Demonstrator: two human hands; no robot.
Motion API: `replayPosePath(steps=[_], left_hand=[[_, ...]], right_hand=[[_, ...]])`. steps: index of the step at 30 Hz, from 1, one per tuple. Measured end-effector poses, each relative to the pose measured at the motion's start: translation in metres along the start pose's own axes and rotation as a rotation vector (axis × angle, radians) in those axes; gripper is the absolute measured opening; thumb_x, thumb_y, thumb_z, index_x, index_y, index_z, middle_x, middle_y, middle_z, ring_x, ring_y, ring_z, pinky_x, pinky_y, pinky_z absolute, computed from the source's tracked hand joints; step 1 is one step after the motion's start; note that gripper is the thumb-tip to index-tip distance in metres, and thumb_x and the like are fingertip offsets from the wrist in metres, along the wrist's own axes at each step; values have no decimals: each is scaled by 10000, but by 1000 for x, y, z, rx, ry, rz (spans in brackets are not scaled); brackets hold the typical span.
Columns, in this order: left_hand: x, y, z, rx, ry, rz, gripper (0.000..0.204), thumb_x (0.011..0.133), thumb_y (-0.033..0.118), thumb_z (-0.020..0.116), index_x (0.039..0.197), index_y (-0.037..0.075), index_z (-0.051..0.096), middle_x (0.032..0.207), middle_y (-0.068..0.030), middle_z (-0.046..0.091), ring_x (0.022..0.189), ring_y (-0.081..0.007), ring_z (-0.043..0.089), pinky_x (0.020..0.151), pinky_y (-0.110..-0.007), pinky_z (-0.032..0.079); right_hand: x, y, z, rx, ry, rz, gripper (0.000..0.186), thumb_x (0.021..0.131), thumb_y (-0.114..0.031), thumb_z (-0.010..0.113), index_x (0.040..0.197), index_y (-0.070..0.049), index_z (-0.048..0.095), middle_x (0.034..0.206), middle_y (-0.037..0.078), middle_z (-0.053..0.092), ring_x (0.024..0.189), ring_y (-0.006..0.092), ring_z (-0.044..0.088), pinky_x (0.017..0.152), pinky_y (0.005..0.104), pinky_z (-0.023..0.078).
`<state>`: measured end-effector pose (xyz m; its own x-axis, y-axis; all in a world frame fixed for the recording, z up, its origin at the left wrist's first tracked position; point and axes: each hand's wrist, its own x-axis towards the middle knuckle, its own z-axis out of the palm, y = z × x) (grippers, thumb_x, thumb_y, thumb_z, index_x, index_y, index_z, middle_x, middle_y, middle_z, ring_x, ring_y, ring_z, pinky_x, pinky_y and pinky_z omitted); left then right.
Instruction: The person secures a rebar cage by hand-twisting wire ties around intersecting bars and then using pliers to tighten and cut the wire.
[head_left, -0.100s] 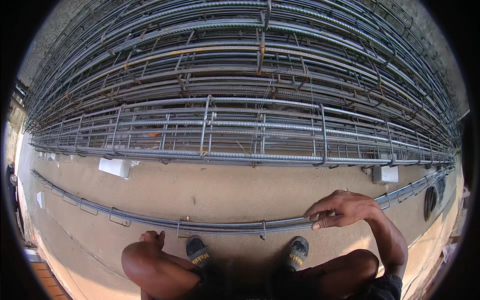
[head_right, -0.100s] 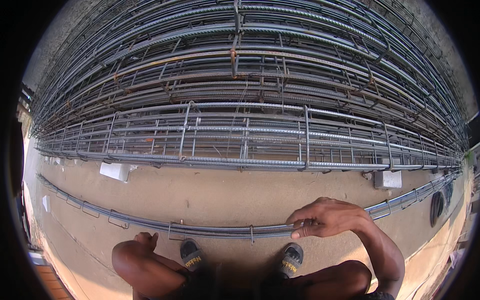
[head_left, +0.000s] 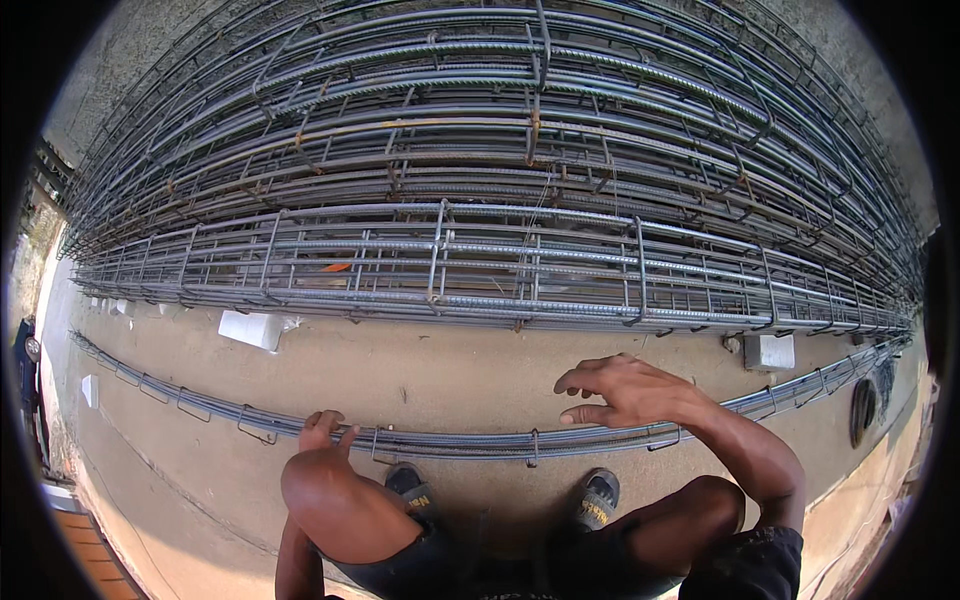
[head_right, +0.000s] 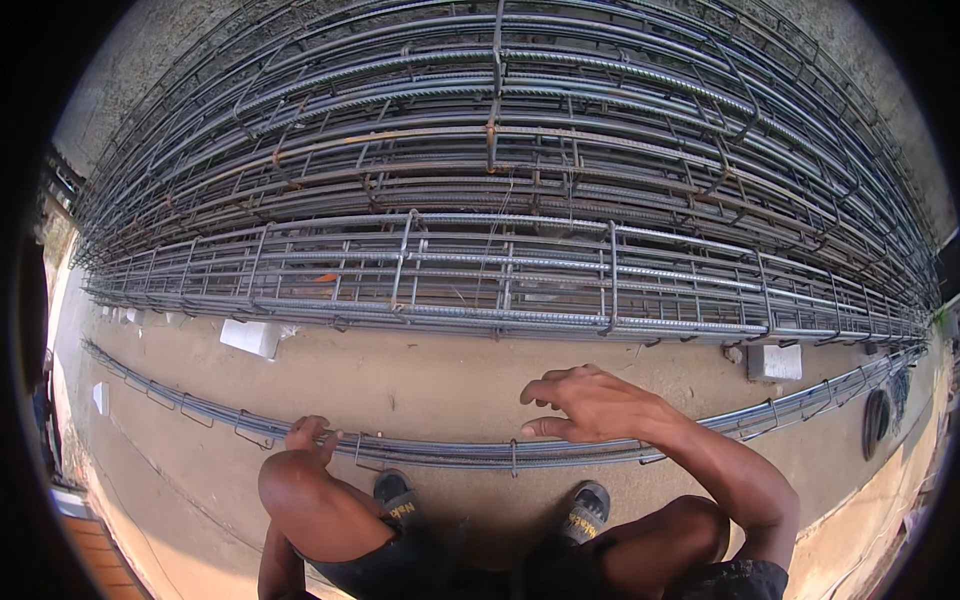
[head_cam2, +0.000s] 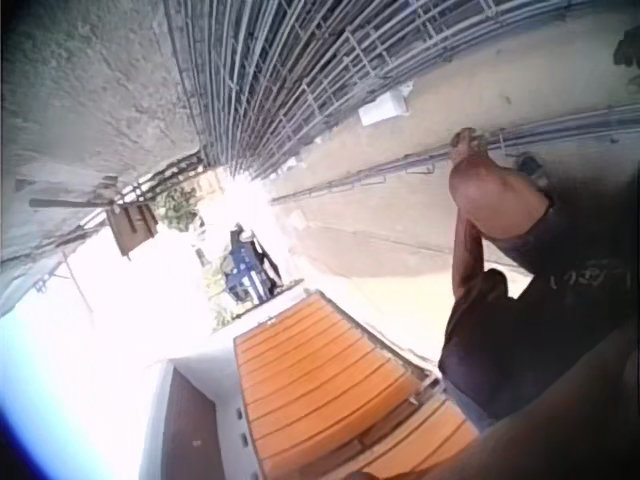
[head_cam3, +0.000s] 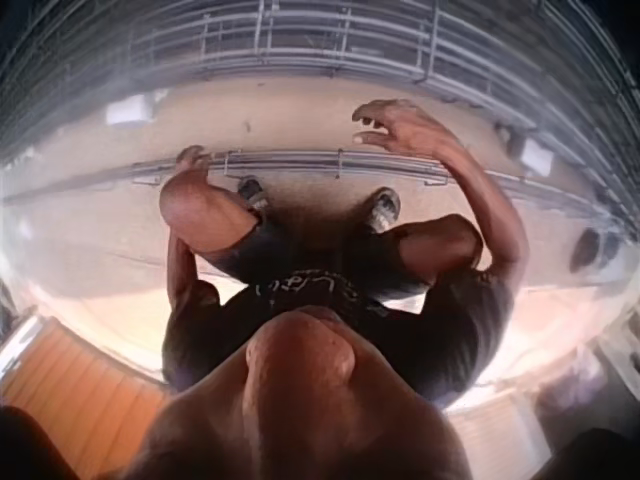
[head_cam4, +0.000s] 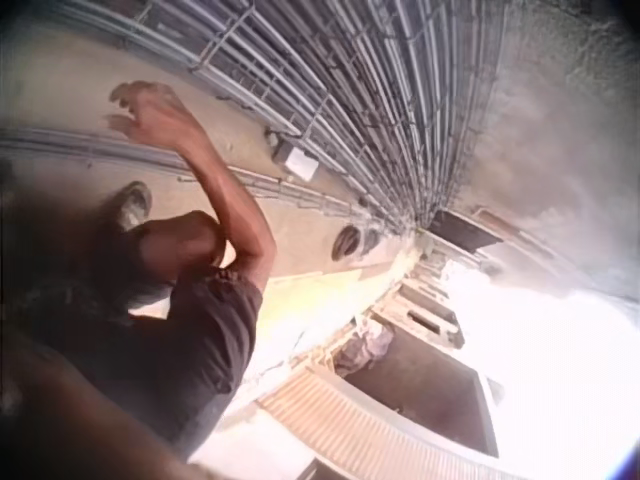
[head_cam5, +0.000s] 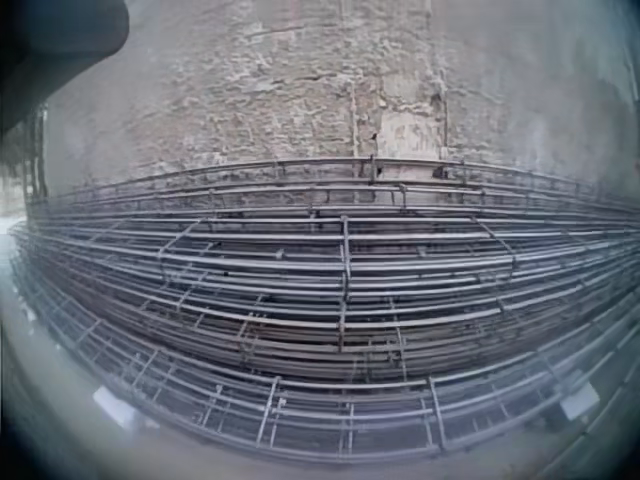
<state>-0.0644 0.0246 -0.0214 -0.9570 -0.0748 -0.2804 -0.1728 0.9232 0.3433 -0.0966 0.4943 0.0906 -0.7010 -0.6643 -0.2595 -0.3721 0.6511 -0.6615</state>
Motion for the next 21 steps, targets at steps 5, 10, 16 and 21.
replayPosePath(steps=[5, 10, 16, 21], left_hand=[[29, 15, 52, 21, -146, 874, 405, 775, 340, 734, 1069, 81, 632, 991, -156, 652, 927, -356, 618, 870, -445, 469], [28, 11, 79, 56, -74, 672, 276, 792, 368, 687, 851, 100, 719, 782, -124, 686, 751, -322, 665, 707, -437, 531], [41, 46, 30, 62, -105, 532, 266, 667, 346, 713, 791, 113, 742, 683, -146, 678, 685, -348, 664, 705, -423, 535], [71, 95, -48, 181, -2, 630, 280, 625, 339, 714, 700, 70, 721, 624, -178, 647, 641, -363, 652, 679, -413, 538]], right_hand=[[30, 8, 132, -315, -258, 112, 485, 869, -312, 648, 1146, 45, 473, 951, 301, 598, 905, 460, 623, 786, 489, 513], [33, 43, 155, -183, -85, 220, 501, 835, -229, 660, 1194, 32, 427, 837, 279, 627, 851, 432, 640, 753, 471, 514], [31, 14, 103, 3, 58, 194, 237, 815, -198, 648, 848, 36, 641, 676, 260, 611, 701, 431, 636, 664, 479, 498], [25, -14, 34, -104, 218, 197, 227, 812, -176, 650, 884, 39, 647, 671, 268, 606, 700, 437, 633, 663, 481, 501]])
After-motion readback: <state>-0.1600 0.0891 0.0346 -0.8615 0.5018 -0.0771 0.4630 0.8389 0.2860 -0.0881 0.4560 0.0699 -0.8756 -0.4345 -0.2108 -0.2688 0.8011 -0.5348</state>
